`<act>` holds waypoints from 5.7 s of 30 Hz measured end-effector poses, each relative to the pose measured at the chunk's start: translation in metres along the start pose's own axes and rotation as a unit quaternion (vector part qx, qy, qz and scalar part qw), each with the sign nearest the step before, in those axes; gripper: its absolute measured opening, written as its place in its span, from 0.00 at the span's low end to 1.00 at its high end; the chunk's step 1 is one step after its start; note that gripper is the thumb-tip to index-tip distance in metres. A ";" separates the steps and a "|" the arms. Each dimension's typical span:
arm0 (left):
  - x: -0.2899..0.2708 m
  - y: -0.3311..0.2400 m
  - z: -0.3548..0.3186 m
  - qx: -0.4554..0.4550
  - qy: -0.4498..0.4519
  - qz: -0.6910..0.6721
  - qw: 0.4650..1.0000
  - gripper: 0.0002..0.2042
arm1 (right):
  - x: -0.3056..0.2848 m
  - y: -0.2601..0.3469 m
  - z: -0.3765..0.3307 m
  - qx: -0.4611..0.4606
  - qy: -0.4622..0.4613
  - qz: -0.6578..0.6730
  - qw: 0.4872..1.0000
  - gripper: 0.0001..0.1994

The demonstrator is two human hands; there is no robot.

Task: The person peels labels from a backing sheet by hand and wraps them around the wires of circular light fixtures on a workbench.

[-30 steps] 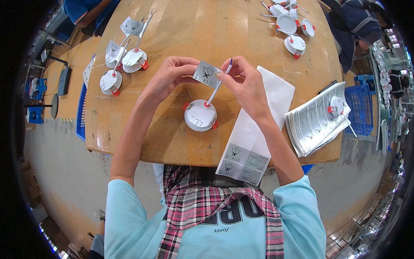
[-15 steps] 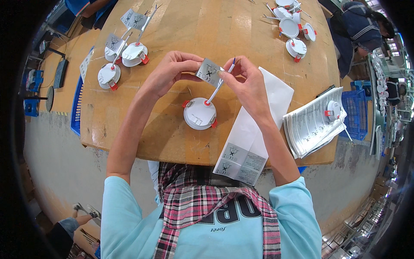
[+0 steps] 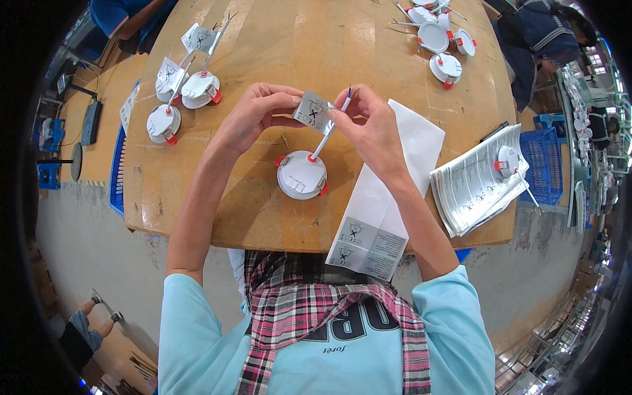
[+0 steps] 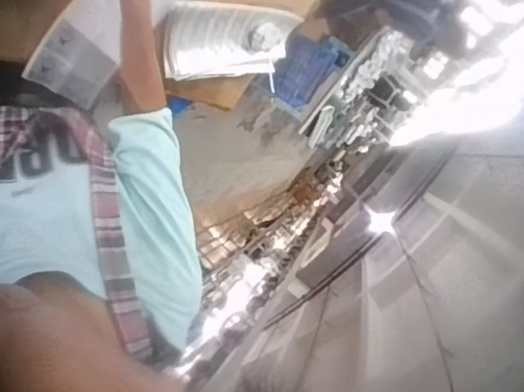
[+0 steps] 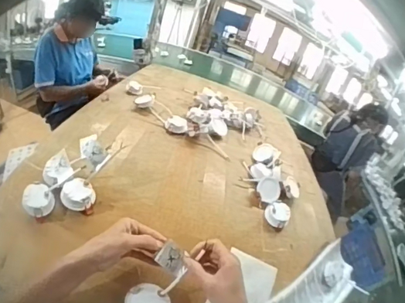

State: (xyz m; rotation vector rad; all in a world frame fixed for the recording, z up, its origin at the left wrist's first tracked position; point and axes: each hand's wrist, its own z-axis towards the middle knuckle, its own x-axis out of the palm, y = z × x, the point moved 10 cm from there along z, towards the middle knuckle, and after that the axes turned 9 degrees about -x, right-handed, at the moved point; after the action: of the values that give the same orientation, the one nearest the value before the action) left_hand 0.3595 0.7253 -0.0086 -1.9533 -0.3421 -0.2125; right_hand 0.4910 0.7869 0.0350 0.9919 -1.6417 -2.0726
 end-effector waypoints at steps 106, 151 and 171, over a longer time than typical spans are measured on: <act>0.062 0.013 -0.085 0.207 -0.280 0.460 0.817 0.33 | 0.004 -0.041 0.004 0.109 0.004 0.214 0.971 0.12; -0.045 -0.042 -0.150 0.255 -0.541 0.509 0.619 0.27 | 0.006 -0.016 0.005 -0.051 -0.008 0.143 0.988 0.13; 0.160 -0.091 0.173 0.243 -0.208 0.648 0.691 0.08 | 0.016 0.001 -0.003 -0.125 0.039 -0.041 0.991 0.05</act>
State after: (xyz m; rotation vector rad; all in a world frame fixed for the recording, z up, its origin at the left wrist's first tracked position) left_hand 0.4779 0.9404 0.0508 -1.2710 0.6925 1.1481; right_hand 0.4815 0.7741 0.0302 1.0547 -1.2841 -2.1956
